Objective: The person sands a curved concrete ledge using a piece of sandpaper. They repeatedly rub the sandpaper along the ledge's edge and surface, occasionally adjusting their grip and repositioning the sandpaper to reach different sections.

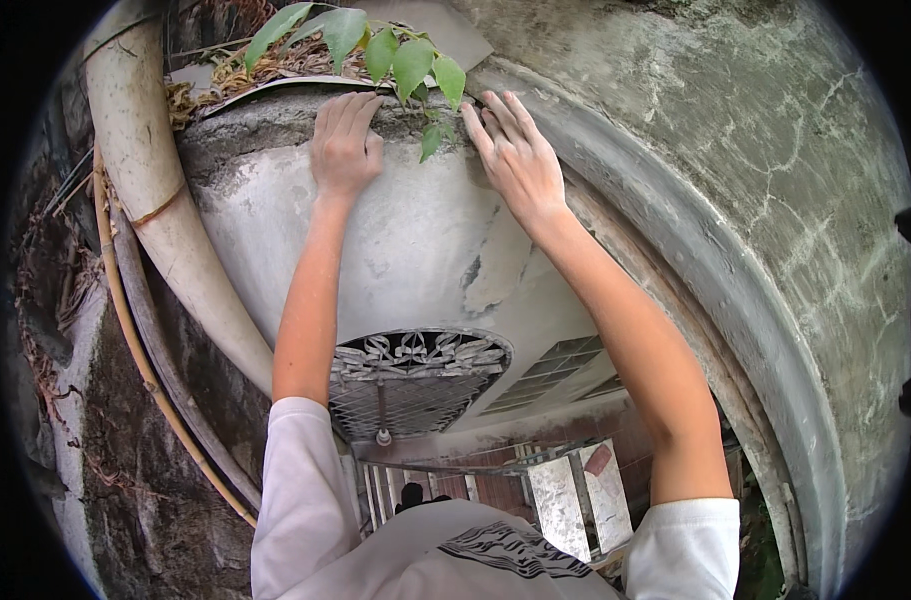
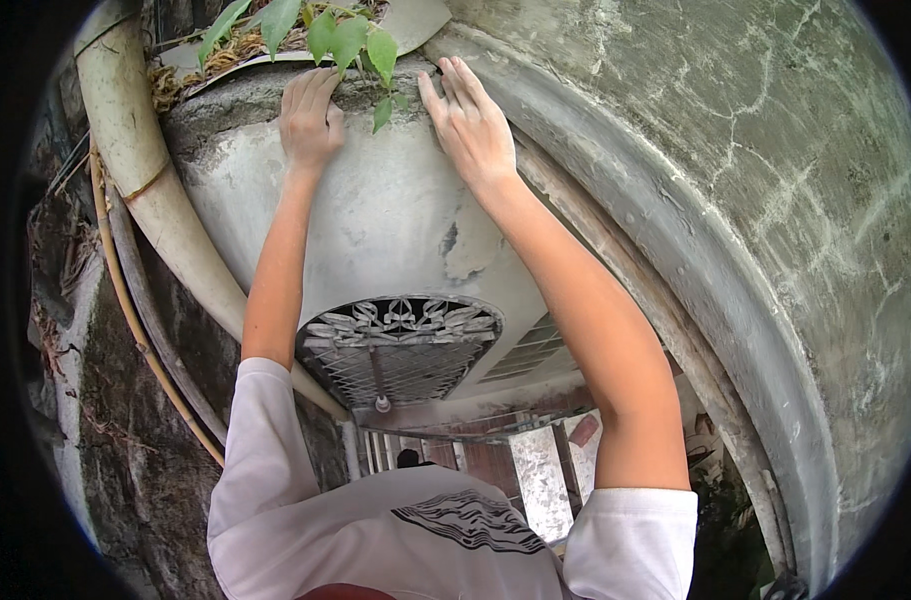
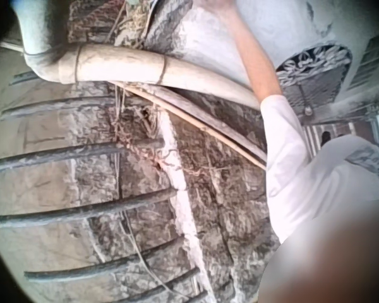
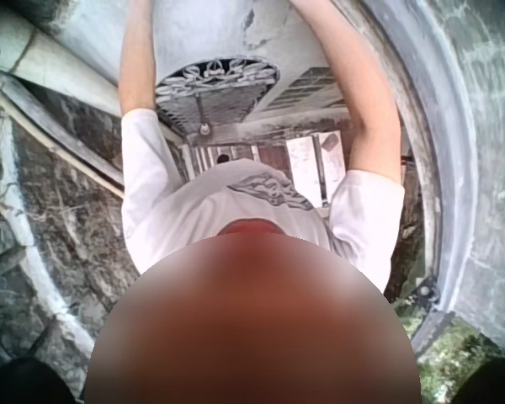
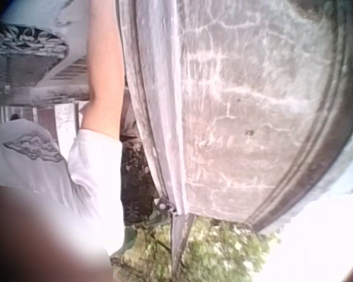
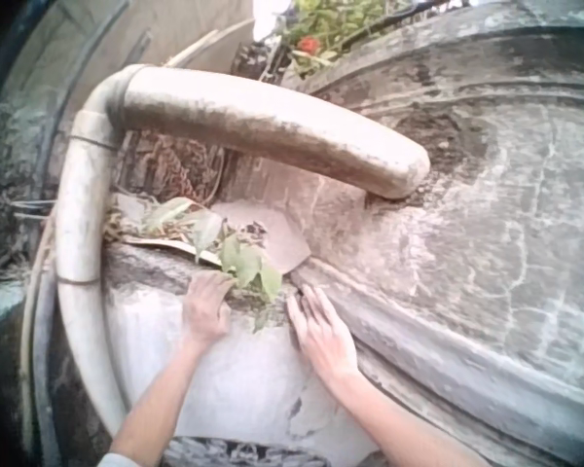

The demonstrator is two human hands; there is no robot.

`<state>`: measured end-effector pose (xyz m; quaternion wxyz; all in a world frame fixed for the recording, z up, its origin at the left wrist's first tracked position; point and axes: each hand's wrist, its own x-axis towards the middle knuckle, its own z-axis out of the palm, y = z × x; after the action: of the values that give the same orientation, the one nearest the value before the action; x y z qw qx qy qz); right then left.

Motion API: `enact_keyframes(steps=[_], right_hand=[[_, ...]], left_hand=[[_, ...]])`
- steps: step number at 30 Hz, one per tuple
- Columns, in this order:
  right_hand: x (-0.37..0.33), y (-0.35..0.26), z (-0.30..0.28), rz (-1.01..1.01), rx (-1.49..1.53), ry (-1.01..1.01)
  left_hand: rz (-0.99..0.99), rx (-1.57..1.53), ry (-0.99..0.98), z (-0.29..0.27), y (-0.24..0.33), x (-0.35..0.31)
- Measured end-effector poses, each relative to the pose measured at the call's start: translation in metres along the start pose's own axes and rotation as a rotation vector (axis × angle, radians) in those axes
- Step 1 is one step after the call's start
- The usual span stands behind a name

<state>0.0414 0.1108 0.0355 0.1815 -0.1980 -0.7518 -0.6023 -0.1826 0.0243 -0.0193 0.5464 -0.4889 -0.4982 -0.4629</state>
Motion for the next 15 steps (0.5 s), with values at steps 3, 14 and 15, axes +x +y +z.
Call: enact_keyframes(steps=[3,14,15], right_hand=[[0.005,0.001,-0.006,0.003,0.016,-0.019],[0.015,0.012,-0.015,-0.001,0.056,-0.119],[0.021,0.013,-0.013,-0.027,0.063,-0.142]], left_hand=[[-0.006,0.025,-0.01,0.0,0.0,-0.002],[-0.01,0.001,0.018,0.002,0.002,0.0],[-0.013,0.005,0.024,0.002,0.002,0.0]])
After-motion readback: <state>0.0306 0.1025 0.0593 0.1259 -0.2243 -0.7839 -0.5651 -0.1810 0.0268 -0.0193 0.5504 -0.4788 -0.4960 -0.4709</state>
